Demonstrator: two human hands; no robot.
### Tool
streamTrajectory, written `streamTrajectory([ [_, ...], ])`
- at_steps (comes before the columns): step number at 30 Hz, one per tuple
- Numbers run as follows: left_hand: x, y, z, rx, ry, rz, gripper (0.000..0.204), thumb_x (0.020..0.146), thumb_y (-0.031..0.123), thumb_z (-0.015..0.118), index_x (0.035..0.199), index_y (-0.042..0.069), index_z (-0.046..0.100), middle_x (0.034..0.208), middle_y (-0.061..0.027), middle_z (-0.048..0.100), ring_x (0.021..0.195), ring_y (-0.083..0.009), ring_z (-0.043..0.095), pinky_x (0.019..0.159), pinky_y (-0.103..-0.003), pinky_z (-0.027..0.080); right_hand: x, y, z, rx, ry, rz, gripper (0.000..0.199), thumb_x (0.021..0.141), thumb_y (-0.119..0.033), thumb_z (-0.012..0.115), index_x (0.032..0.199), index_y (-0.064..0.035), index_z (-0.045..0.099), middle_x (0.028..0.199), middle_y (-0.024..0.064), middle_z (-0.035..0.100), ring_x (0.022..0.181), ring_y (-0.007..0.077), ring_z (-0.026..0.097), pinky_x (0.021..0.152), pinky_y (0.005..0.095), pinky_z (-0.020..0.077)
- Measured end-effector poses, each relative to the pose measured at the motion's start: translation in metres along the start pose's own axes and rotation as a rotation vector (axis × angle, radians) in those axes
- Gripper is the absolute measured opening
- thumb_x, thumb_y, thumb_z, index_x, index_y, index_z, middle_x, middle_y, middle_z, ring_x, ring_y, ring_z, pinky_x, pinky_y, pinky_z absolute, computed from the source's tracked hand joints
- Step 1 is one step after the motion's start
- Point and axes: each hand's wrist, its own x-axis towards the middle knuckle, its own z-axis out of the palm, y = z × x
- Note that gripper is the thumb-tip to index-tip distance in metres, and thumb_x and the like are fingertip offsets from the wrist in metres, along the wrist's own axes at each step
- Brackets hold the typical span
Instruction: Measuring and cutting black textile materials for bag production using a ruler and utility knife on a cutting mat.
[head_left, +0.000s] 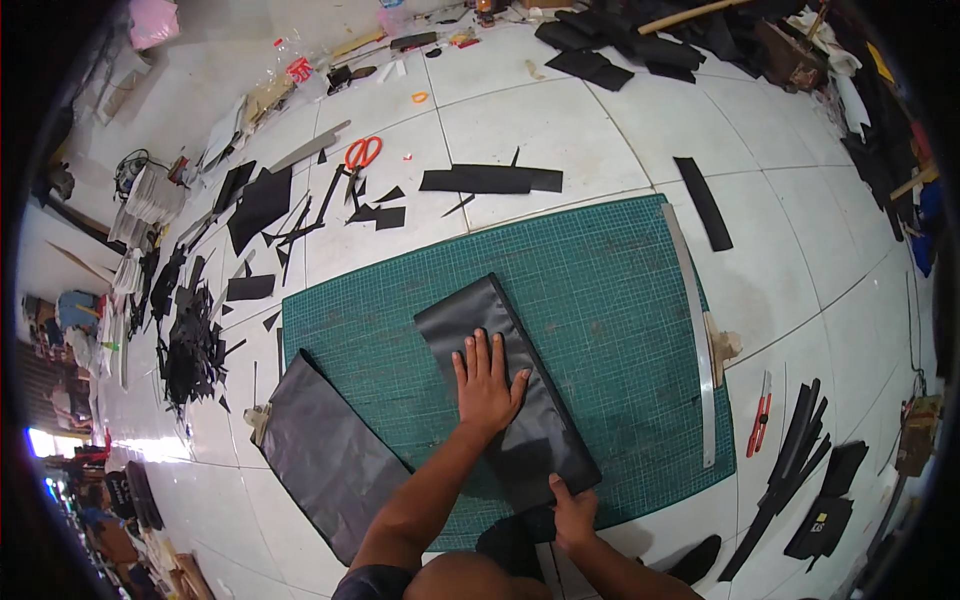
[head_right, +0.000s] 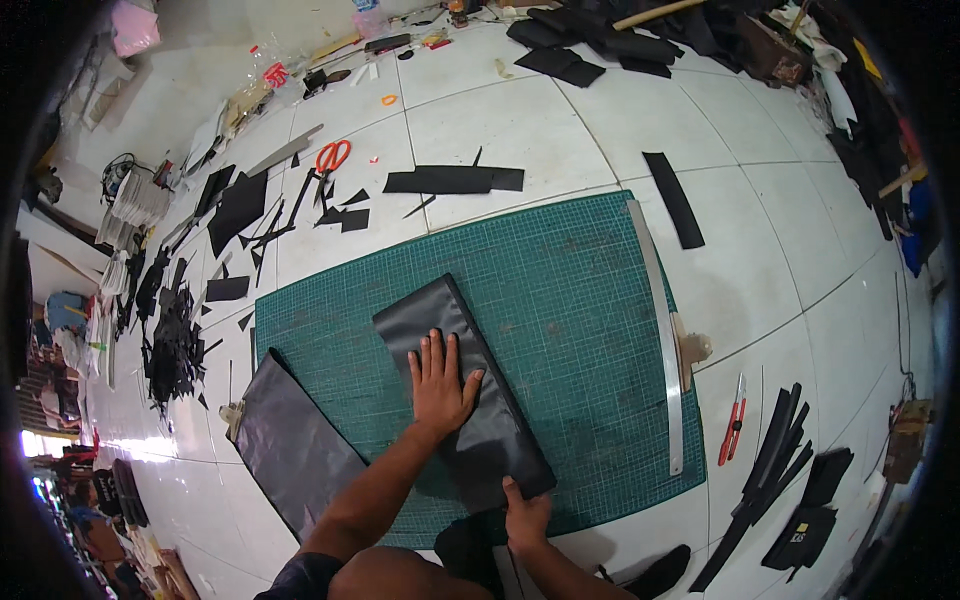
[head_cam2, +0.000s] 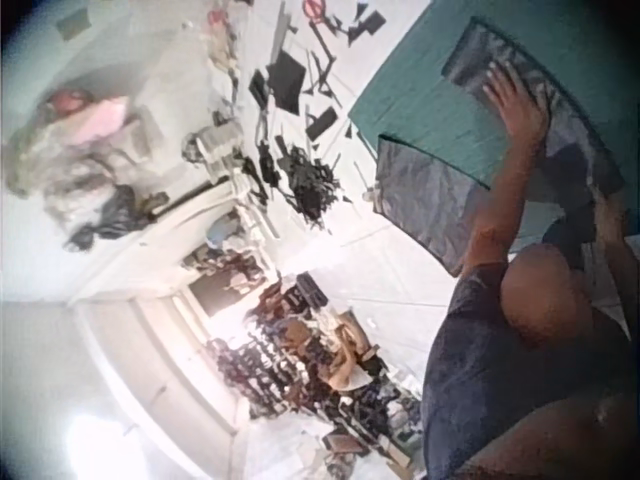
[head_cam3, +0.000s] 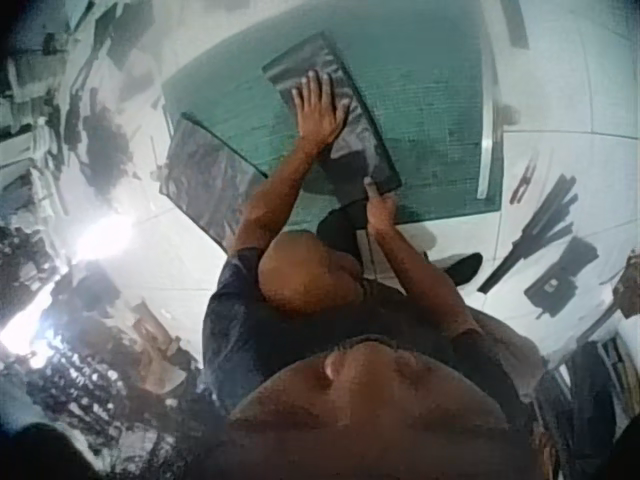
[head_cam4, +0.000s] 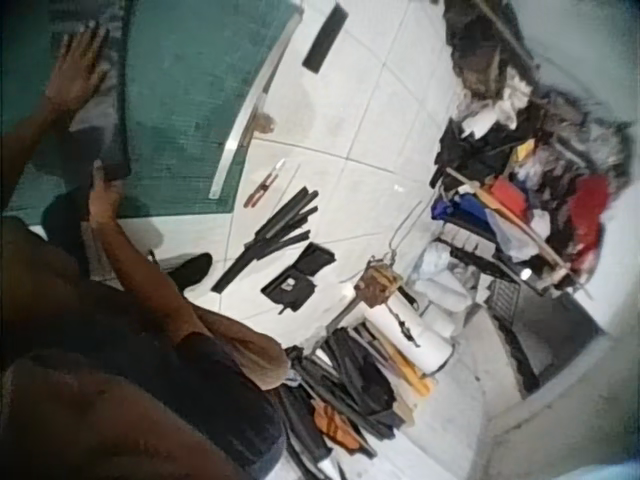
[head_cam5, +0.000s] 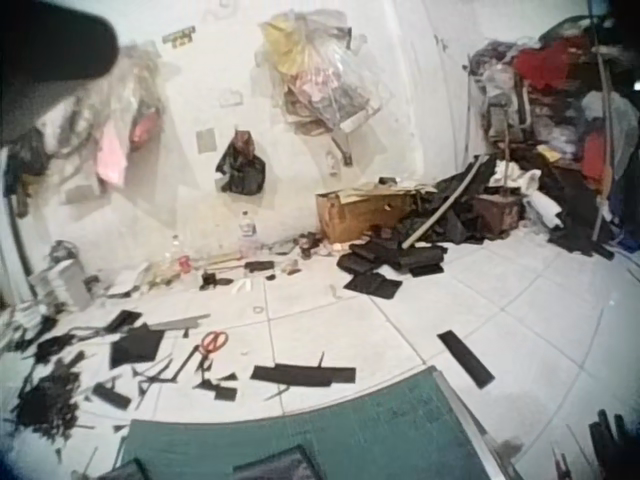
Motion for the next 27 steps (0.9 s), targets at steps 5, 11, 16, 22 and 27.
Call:
streamTrajectory([
  [5,-0.002,0.001,-0.002,0.037,-0.042,-0.031,0.075,0.095,0.051,0.041,0.148,0.001,0.023,0.155,-0.0247,0.016,0.144,-0.0399,0.012,0.115,-0.056,0.006,-0.009,-0.011,-0.036,-0.294,-0.134,0.074,0.029,0.084,-0.016,0.074,0.105,-0.0071,0.057,0.093,0.0025,0.064,0.078,0.0124,0.060,0.066,0.0288,0.0496],
  [11,0.003,0.010,0.001,0.045,-0.030,-0.026,0.076,0.096,0.052,0.038,0.148,0.000,0.022,0.155,-0.0248,0.014,0.145,-0.0390,0.010,0.115,-0.056,0.005,0.049,-0.124,-0.155,-0.940,0.256,-0.652,0.029,0.085,-0.021,0.070,0.099,-0.0015,0.054,0.078,0.0065,0.053,0.071,0.0170,0.053,0.064,0.0312,0.0453],
  [16,-0.004,-0.005,-0.002,0.067,-0.034,-0.033,0.077,0.096,0.055,0.035,0.149,0.000,0.022,0.155,-0.0241,0.013,0.145,-0.0386,0.010,0.115,-0.055,0.006,0.084,-0.165,-0.176,-1.247,0.507,-0.913,0.041,0.083,-0.021,0.071,0.111,0.0015,0.052,0.096,0.0161,0.055,0.091,0.0318,0.056,0.081,0.0408,0.0451],
  [22,0.014,0.024,0.000,0.084,-0.107,-0.019,0.078,0.092,0.055,0.046,0.147,0.002,0.028,0.155,-0.0217,0.018,0.144,-0.0382,0.014,0.115,-0.056,0.012,0.104,-0.148,-0.227,-1.111,0.522,-0.755,0.034,0.084,-0.023,0.068,0.103,0.0008,0.053,0.096,0.0171,0.056,0.092,0.0317,0.056,0.081,0.0421,0.0454],
  [27,0.000,-0.001,-0.016,0.081,-0.147,-0.054,0.078,0.092,0.050,0.048,0.148,0.001,0.024,0.155,-0.0228,0.016,0.144,-0.0390,0.012,0.114,-0.057,0.007,0.110,-0.151,-0.186,-1.071,0.527,-0.624,0.031,0.083,-0.027,0.068,0.091,-0.0009,0.054,0.090,0.0197,0.056,0.085,0.0361,0.056,0.075,0.0445,0.0466],
])
